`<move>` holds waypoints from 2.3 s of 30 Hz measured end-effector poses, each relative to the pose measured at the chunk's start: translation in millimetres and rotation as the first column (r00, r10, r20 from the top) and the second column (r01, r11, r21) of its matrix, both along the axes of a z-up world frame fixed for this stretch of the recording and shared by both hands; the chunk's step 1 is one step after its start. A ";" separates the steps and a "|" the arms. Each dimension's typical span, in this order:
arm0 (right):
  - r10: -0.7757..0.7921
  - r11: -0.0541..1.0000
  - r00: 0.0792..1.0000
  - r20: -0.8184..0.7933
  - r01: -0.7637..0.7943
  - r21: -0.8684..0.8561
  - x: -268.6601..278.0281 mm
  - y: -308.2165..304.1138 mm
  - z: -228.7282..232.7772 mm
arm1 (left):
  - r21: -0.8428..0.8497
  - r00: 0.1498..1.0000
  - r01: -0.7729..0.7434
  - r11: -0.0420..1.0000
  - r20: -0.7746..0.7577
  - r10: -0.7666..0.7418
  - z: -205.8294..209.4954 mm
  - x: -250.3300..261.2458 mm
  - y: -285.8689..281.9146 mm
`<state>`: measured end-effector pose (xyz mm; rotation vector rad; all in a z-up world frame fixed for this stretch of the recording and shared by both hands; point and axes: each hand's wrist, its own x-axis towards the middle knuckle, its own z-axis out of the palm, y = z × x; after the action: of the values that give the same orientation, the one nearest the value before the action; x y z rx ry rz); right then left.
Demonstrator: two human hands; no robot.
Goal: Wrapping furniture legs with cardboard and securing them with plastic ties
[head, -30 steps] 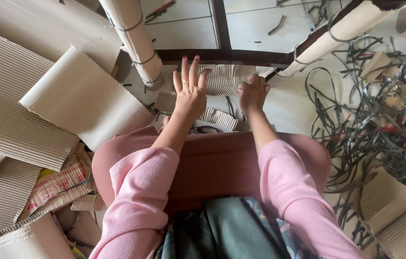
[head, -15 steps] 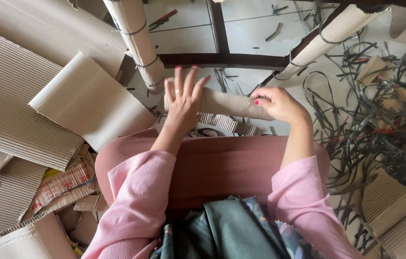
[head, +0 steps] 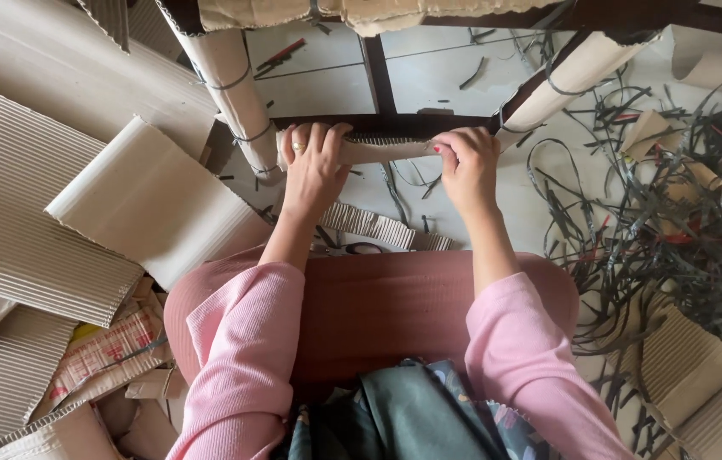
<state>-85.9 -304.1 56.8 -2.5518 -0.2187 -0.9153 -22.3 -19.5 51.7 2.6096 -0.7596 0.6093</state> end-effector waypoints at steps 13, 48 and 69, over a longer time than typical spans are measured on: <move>-0.092 0.986 0.992 0.087 0.103 -0.134 -1.3 51.6 -42.5 | -0.044 0.999 -0.003 0.999 0.048 0.005 2.1 24.5 -0.3; 0.167 0.982 0.416 -0.894 0.013 0.190 -17.9 35.1 -186.2 | -0.415 0.917 0.276 0.867 -0.156 -0.367 -9.6 19.2 2.0; -0.302 0.939 0.395 -0.868 0.279 -0.199 -13.7 41.9 -146.6 | -0.382 0.928 0.249 0.890 -0.170 -0.332 -13.3 21.0 -2.2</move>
<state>-99.6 -262.2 -89.8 -2.7418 0.5740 0.4839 -1.3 -21.6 38.4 2.1312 -0.8560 0.3098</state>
